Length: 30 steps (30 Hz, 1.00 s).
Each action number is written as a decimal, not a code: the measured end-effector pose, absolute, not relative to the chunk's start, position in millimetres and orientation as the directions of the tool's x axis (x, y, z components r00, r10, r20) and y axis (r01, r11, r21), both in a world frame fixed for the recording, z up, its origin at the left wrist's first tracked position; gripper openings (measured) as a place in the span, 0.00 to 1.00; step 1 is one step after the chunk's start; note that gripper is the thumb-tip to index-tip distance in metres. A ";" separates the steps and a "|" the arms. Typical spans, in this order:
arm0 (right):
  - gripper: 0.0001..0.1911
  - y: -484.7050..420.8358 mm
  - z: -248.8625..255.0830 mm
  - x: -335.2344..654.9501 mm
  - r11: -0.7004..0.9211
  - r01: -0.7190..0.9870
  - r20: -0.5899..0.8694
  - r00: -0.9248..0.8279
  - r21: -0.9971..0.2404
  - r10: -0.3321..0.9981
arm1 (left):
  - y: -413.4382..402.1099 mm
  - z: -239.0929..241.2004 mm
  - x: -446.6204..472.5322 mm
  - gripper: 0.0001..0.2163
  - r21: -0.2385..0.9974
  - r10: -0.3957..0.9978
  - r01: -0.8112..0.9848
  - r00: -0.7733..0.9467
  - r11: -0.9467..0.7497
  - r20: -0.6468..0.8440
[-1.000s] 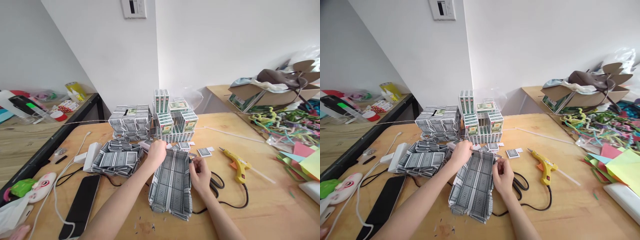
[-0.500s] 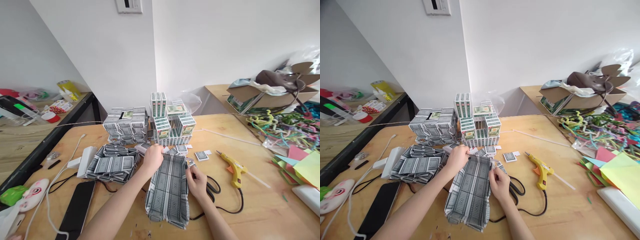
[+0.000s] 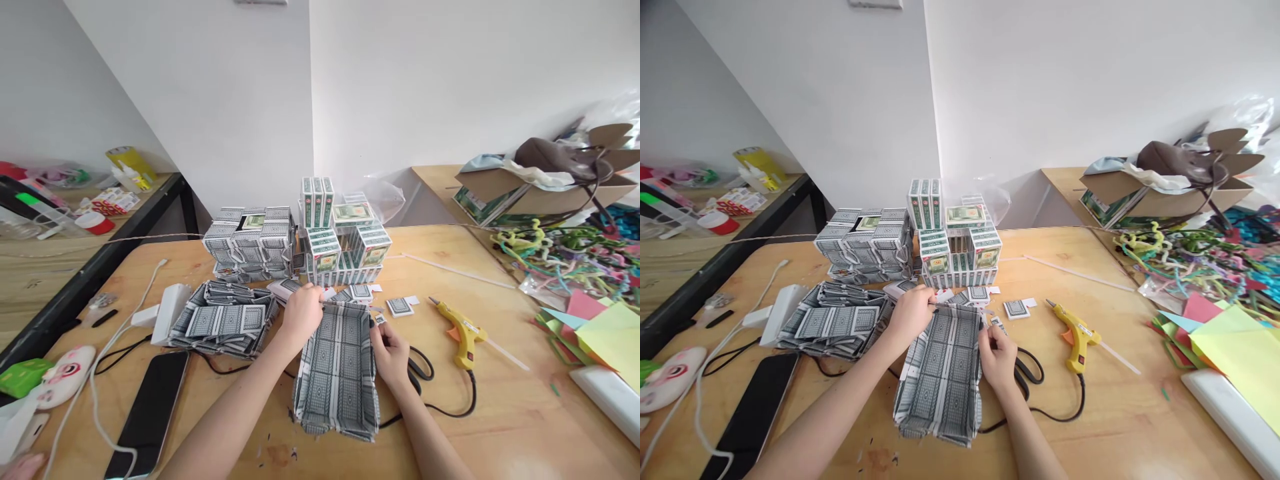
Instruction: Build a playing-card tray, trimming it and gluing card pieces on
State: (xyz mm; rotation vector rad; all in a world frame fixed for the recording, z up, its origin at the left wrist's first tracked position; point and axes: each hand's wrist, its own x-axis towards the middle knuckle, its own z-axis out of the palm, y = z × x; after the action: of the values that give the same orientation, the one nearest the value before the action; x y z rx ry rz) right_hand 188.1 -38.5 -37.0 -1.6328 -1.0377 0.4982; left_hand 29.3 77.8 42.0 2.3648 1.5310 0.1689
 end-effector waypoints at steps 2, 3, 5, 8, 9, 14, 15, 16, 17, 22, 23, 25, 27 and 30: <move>0.20 -38.1 -35.8 188.3 -0.035 0.371 0.179 0.526 -0.928 0.831 | 77.3 43.2 29.0 0.06 0.341 0.901 0.860 0.427 -0.379 -0.077; 0.20 -37.9 -35.4 188.6 -0.036 0.370 0.177 0.525 -0.928 0.833 | 77.6 43.9 28.9 0.06 0.349 0.898 0.856 0.432 -0.380 -0.081; 0.20 -37.6 -35.0 189.1 -0.037 0.373 0.176 0.521 -0.927 0.835 | 79.2 45.8 28.7 0.06 0.368 0.891 0.847 0.444 -0.383 -0.094; 0.19 -36.9 -34.8 189.5 -0.040 0.383 0.179 0.519 -0.923 0.836 | 83.1 49.6 27.7 0.05 0.399 0.875 0.831 0.468 -0.388 -0.124; 0.19 -36.7 -34.7 189.5 -0.042 0.386 0.179 0.517 -0.921 0.837 | 84.6 50.7 27.2 0.05 0.410 0.868 0.825 0.477 -0.390 -0.134; 0.20 -35.4 -33.1 188.9 -0.032 0.391 0.183 0.498 -0.920 0.847 | 90.7 50.7 23.3 0.12 0.476 0.827 0.777 0.538 -0.413 -0.161; 0.20 -35.3 -32.6 188.8 -0.031 0.392 0.183 0.497 -0.920 0.848 | 91.7 49.3 22.3 0.14 0.490 0.819 0.765 0.550 -0.418 -0.161; 0.20 -35.2 -32.1 188.8 -0.032 0.393 0.183 0.497 -0.919 0.849 | 92.6 47.8 21.2 0.15 0.505 0.811 0.753 0.562 -0.422 -0.161; 0.20 -35.1 -31.7 188.7 -0.033 0.394 0.183 0.496 -0.918 0.849 | 93.3 46.2 20.1 0.16 0.519 0.803 0.742 0.574 -0.426 -0.161; 0.19 -34.5 -31.0 188.8 -0.031 0.392 0.178 0.486 -0.920 0.856 | 94.5 45.8 15.6 0.16 0.558 0.772 0.696 0.618 -0.451 -0.148; 0.19 -34.4 -31.1 188.7 -0.031 0.391 0.177 0.483 -0.920 0.857 | 94.3 47.8 15.9 0.14 0.551 0.775 0.701 0.615 -0.453 -0.145; 0.19 -34.1 -31.4 188.6 -0.028 0.394 0.180 0.480 -0.919 0.859 | 94.1 52.7 18.2 0.09 0.497 0.788 0.735 0.596 -0.461 -0.151; 0.19 -33.8 -32.1 188.5 -0.022 0.401 0.189 0.478 -0.916 0.858 | 94.1 57.3 22.6 0.04 0.410 0.802 0.779 0.575 -0.474 -0.165; 0.19 -33.6 -33.7 188.8 -0.017 0.417 0.203 0.477 -0.909 0.855 | 93.6 60.5 29.6 0.05 0.342 0.820 0.814 0.546 -0.470 -0.173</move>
State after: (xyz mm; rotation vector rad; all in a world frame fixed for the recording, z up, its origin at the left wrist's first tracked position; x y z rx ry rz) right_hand 188.8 -33.6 -33.7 -1.6318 -1.1170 0.5015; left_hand 29.6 93.6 60.5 2.4029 1.3349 0.0213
